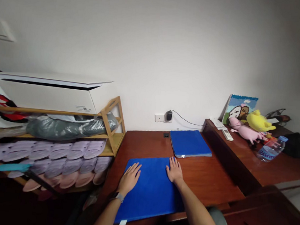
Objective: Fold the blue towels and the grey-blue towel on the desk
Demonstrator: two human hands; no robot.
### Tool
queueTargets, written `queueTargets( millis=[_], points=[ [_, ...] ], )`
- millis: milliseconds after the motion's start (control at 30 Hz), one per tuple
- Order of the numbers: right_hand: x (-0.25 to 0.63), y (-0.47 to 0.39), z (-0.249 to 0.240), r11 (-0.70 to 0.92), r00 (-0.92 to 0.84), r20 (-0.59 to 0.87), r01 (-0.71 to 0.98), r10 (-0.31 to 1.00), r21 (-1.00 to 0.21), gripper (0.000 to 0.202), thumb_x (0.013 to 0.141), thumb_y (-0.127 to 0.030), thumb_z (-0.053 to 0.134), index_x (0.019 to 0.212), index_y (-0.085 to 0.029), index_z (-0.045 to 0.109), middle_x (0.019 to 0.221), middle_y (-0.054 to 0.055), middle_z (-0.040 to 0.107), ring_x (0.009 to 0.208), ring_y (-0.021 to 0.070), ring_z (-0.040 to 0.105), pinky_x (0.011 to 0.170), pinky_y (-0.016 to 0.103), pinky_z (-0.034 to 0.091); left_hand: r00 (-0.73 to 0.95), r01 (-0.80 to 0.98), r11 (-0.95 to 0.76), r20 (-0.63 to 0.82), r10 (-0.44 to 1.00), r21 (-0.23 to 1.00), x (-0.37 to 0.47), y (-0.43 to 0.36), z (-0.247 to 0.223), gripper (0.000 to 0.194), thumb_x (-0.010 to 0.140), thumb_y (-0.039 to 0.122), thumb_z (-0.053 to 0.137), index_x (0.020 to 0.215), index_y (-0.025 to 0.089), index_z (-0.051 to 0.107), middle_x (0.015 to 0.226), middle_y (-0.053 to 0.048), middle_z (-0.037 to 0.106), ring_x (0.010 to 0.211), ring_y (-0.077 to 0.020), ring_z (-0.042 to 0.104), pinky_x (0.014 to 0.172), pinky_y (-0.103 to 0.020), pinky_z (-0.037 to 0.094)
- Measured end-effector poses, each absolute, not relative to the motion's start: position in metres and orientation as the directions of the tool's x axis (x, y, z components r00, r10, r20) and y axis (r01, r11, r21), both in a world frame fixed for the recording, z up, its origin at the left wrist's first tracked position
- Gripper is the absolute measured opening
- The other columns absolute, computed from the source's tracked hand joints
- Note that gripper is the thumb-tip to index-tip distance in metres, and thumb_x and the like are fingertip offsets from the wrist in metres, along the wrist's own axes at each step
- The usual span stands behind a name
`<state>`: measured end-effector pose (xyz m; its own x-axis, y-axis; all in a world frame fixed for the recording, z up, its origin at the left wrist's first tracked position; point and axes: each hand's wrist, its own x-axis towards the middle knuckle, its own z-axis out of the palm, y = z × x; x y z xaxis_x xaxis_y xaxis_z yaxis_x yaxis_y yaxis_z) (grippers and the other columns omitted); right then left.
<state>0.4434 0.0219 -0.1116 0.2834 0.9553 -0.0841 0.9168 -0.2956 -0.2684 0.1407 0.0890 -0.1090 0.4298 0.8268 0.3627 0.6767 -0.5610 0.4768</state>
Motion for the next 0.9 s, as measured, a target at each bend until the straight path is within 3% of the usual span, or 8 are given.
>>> queueTargets(
  millis=[167, 300, 433, 567, 667, 767, 900],
  points=[
    [0.441, 0.024, -0.104, -0.274, 0.258, -0.094, 0.932, 0.961, -0.236, 0.072, 0.112, -0.045, 0.026, 0.177, -0.014, 0.023, 0.185, 0.008, 0.016, 0.173, 0.0246, 0.012, 0.140, 0.048, 0.007, 0.377, 0.687, -0.545, 0.406, 0.832, 0.481, 0.136, 0.102, -0.121, 0.044, 0.105, 0.040, 0.042, 0.124, 0.024, 0.077, 0.135, -0.010, 0.081, 0.134, -0.0299, 0.072, 0.118, -0.043, 0.056],
    [0.436, 0.023, -0.104, -0.241, 0.242, -0.027, 0.938, 0.970, -0.251, 0.072, 0.112, -0.041, 0.026, 0.177, -0.010, 0.025, 0.185, 0.010, 0.016, 0.173, 0.0239, 0.011, 0.140, 0.045, 0.004, 0.330, 0.692, -0.537, 0.451, 0.829, 0.482, 0.133, 0.112, -0.132, 0.047, 0.107, 0.035, 0.029, 0.105, 0.024, 0.075, 0.109, -0.011, 0.084, 0.108, -0.0265, 0.080, 0.103, -0.043, 0.064],
    [0.434, 0.019, -0.107, -0.260, 0.246, -0.085, 0.913, 0.966, -0.315, 0.073, 0.113, -0.044, 0.022, 0.177, -0.010, 0.025, 0.185, 0.009, 0.018, 0.173, 0.0237, 0.012, 0.140, 0.045, 0.008, 0.315, 0.701, -0.543, 0.482, 0.818, 0.463, 0.128, 0.117, -0.134, 0.049, 0.111, 0.038, 0.025, 0.093, 0.026, 0.069, 0.092, -0.009, 0.080, 0.090, -0.0244, 0.078, 0.087, -0.039, 0.065],
    [0.435, 0.018, -0.106, -0.253, 0.238, -0.086, 0.903, 0.967, -0.348, 0.074, 0.113, -0.046, 0.021, 0.177, -0.011, 0.024, 0.186, 0.008, 0.017, 0.173, 0.0241, 0.011, 0.140, 0.045, 0.007, 0.342, 0.717, -0.561, 0.492, 0.800, 0.413, 0.138, 0.117, -0.127, 0.049, 0.112, 0.049, 0.032, 0.083, 0.027, 0.065, 0.082, -0.007, 0.075, 0.084, -0.0255, 0.075, 0.084, -0.039, 0.063],
    [0.435, 0.018, -0.107, -0.251, 0.241, -0.074, 0.898, 0.968, -0.361, 0.074, 0.113, -0.046, 0.021, 0.177, -0.011, 0.025, 0.185, 0.008, 0.018, 0.173, 0.0241, 0.012, 0.140, 0.046, 0.007, 0.435, 0.689, -0.626, 0.482, 0.761, 0.367, 0.176, 0.114, -0.121, 0.049, 0.114, 0.047, 0.032, 0.092, 0.026, 0.071, 0.092, -0.008, 0.079, 0.095, -0.0259, 0.077, 0.093, -0.040, 0.063],
    [0.436, 0.019, -0.109, -0.250, 0.246, -0.057, 0.898, 0.968, -0.362, 0.073, 0.112, -0.045, 0.023, 0.177, -0.011, 0.027, 0.185, 0.008, 0.019, 0.173, 0.0233, 0.013, 0.140, 0.046, 0.009, 0.559, 0.621, -0.713, 0.454, 0.694, 0.325, 0.230, 0.105, -0.120, 0.047, 0.115, 0.041, 0.032, 0.116, 0.025, 0.076, 0.117, -0.009, 0.083, 0.114, -0.0242, 0.077, 0.108, -0.039, 0.060],
    [0.437, 0.020, -0.112, -0.244, 0.244, -0.046, 0.903, 0.969, -0.353, 0.071, 0.112, -0.044, 0.026, 0.177, -0.015, 0.028, 0.185, 0.006, 0.021, 0.173, 0.0217, 0.014, 0.140, 0.044, 0.009, 0.647, 0.587, -0.762, 0.408, 0.644, 0.272, 0.273, 0.096, -0.126, 0.048, 0.113, 0.041, 0.038, 0.141, 0.026, 0.073, 0.147, -0.009, 0.076, 0.140, -0.0294, 0.068, 0.122, -0.043, 0.052]
  ],
)
